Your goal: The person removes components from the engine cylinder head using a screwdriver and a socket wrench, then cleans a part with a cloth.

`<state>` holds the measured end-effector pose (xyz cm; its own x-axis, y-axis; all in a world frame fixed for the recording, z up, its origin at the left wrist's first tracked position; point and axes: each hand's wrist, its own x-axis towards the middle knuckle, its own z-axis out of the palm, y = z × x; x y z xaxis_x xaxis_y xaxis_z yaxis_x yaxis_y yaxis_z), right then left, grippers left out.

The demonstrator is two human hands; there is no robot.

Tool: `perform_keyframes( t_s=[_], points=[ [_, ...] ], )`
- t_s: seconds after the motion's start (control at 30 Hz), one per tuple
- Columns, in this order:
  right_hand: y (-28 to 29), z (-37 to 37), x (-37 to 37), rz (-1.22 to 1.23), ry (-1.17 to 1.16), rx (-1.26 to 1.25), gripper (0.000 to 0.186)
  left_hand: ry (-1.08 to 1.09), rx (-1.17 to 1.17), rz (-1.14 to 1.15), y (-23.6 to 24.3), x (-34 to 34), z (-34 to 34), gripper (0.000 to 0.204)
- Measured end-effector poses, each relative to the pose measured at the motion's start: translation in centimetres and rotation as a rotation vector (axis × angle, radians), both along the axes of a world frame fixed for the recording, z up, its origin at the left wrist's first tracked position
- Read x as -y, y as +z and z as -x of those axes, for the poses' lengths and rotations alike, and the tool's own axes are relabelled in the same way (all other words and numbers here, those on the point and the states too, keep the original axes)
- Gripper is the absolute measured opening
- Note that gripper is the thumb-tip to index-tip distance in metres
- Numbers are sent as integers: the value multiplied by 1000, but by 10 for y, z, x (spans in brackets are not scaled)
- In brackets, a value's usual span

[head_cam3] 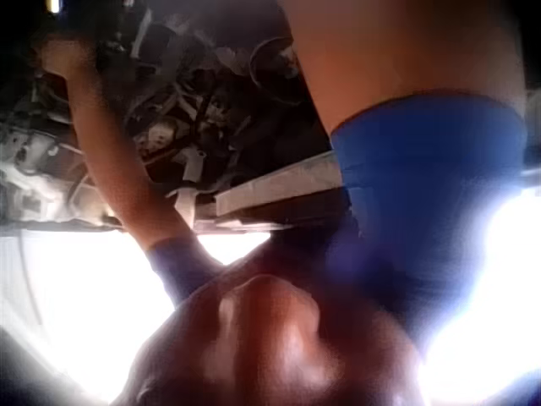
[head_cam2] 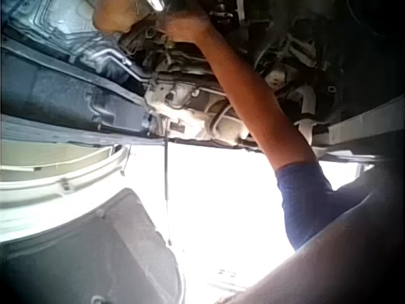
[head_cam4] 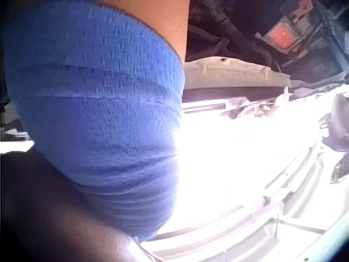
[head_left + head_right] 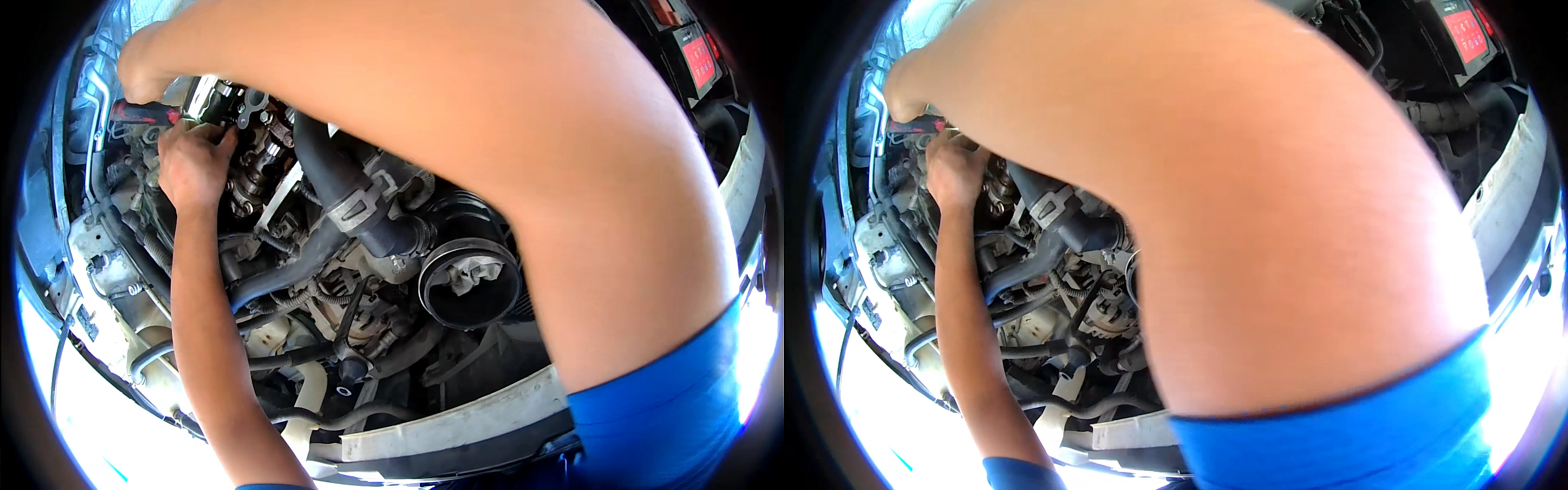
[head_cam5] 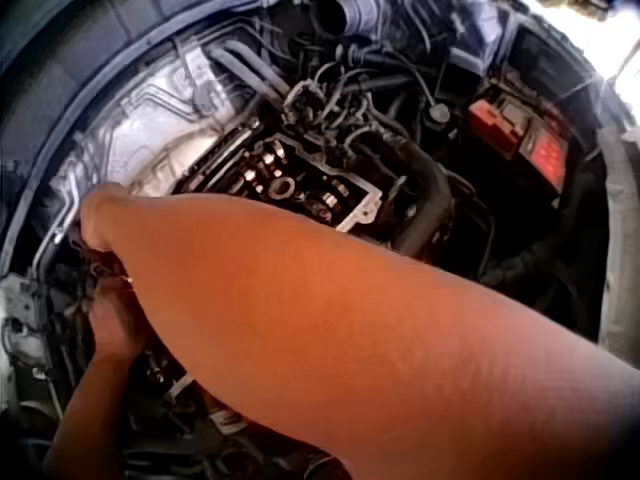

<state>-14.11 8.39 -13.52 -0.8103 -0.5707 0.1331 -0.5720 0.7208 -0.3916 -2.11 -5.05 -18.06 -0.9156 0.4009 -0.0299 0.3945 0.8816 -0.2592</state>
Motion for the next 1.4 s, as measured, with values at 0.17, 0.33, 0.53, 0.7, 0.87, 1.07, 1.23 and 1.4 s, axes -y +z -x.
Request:
perform_keyframes(
  t_s=[0.17, 0.33, 0.53, 0.7, 0.87, 1.07, 1.23, 1.4],
  points=[
    [26, -45, -38, -445, 413, -332, 28, 17, 10, -29, 5, -4, -3, 24],
    [-9, -71, -34, -226, 169, 66, 27, 129, 26, -73, 6, -10, -5, 29],
    [-28, -81, -7, -50, -135, 349, 27, 8, -80, -65, 1, -6, -5, 40],
    [-26, -96, -20, -55, -52, 298, 27, -15, -52, -175, 0, -4, -6, 40],
    [-27, -107, -23, -273, 55, 320, 23, -53, -150, -227, -1, -7, -7, 22],
    [-43, -99, -17, -230, -62, 329, 24, 37, -46, -168, 4, -13, -9, 25],
    [-65, -90, -16, -211, -104, 275, 25, 231, 220, -518, 20, 6, 26, 27],
    [-70, -87, -10, -321, 47, 201, 30, 576, 120, -1245, 23, 38, 64, 25]
  ],
)
